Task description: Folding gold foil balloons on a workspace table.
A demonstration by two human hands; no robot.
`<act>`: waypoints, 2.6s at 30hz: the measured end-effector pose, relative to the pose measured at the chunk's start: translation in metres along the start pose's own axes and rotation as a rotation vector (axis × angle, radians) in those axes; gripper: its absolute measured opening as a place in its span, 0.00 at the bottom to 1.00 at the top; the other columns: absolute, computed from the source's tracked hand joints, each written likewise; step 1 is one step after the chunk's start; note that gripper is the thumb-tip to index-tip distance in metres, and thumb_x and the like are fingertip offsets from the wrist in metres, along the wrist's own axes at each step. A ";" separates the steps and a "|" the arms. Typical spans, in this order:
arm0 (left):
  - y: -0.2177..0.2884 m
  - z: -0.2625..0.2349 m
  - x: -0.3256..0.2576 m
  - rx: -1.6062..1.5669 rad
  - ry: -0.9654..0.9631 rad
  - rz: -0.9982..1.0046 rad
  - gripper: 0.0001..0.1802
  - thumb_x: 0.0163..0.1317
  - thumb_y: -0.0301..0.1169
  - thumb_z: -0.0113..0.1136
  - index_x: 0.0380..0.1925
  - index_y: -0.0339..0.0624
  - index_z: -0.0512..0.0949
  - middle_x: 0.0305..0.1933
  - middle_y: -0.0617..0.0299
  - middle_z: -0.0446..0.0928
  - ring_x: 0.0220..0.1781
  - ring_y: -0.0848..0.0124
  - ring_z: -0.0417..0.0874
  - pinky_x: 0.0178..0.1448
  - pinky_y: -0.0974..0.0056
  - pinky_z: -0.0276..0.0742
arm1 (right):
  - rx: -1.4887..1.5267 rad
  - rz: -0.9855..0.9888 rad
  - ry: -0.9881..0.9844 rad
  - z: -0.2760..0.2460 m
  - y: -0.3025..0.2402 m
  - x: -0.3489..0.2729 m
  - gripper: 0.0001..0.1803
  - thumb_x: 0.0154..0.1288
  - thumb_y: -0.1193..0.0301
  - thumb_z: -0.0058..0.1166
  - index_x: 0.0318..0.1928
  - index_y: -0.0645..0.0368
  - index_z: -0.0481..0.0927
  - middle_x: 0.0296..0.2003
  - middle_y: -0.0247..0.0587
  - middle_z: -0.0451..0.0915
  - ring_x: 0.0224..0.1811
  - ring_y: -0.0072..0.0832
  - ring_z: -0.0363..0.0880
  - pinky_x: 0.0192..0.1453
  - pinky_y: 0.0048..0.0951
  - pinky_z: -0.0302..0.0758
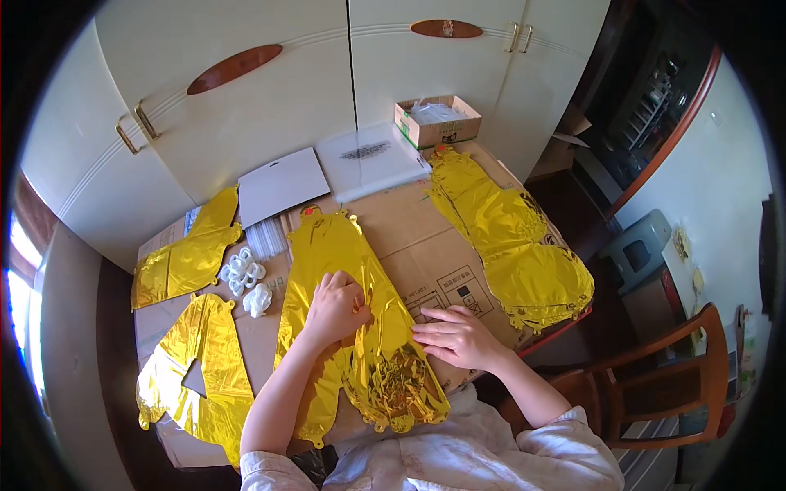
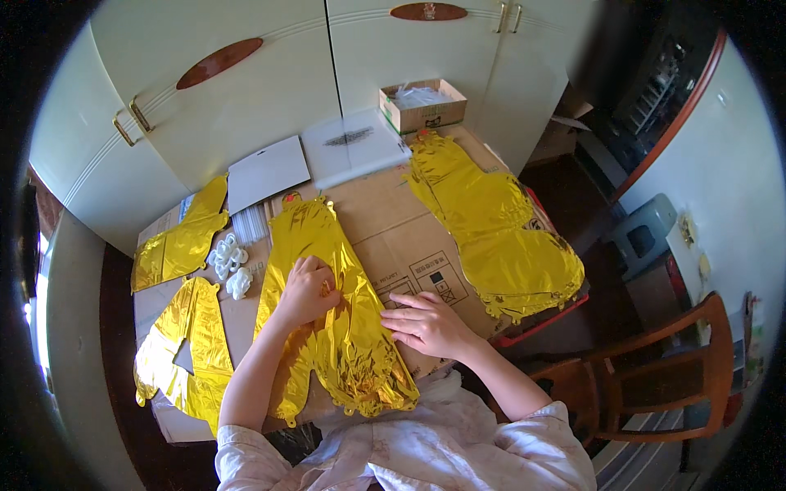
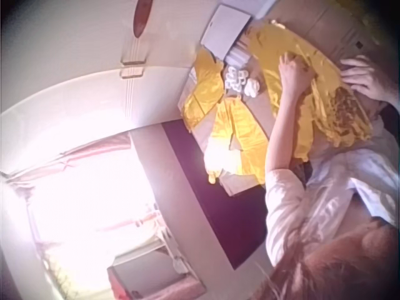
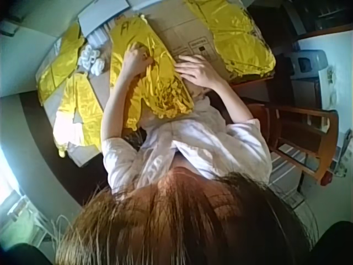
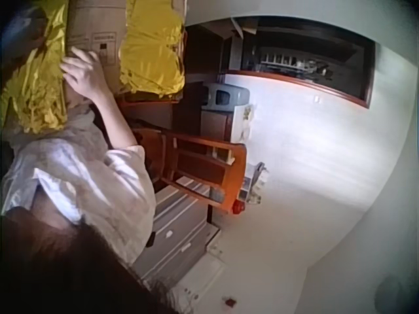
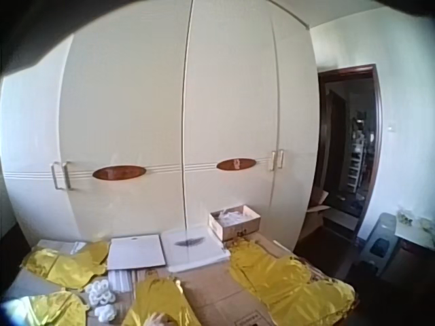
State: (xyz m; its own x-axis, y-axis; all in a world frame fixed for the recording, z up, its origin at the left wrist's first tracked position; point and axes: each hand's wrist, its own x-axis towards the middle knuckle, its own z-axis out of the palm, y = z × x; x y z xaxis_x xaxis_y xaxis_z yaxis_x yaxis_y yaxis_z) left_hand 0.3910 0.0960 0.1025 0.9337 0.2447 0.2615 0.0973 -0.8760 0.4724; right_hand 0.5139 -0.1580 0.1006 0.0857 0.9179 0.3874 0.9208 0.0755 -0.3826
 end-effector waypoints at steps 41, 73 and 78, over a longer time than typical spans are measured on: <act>0.001 -0.002 0.055 0.039 0.012 -0.283 0.19 0.52 0.47 0.63 0.34 0.43 0.84 0.43 0.52 0.76 0.53 0.53 0.74 0.57 0.53 0.70 | 0.003 -0.068 0.010 0.000 0.000 -0.015 0.12 0.53 0.76 0.58 0.39 0.50 0.87 0.43 0.28 0.86 0.60 0.25 0.77 0.63 0.36 0.64; -0.022 0.021 0.112 0.085 -0.016 -0.552 0.15 0.50 0.47 0.67 0.30 0.51 0.86 0.48 0.57 0.77 0.59 0.55 0.70 0.62 0.47 0.62 | -0.023 -0.075 0.042 0.002 0.000 -0.016 0.12 0.53 0.75 0.58 0.38 0.49 0.88 0.42 0.23 0.86 0.56 0.23 0.79 0.57 0.34 0.67; -0.038 0.034 0.111 0.189 0.108 -0.457 0.15 0.49 0.47 0.68 0.28 0.50 0.87 0.36 0.61 0.83 0.50 0.57 0.78 0.52 0.48 0.71 | -0.012 -0.086 0.043 0.001 -0.001 -0.015 0.13 0.52 0.75 0.57 0.38 0.49 0.87 0.41 0.23 0.86 0.55 0.23 0.79 0.56 0.34 0.68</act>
State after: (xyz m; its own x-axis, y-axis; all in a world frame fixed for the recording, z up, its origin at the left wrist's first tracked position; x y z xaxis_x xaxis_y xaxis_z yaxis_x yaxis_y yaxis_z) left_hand 0.5027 0.1425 0.0844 0.7410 0.6538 0.1533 0.5582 -0.7266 0.4005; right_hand 0.5115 -0.1715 0.0937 0.0219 0.8906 0.4543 0.9298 0.1488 -0.3366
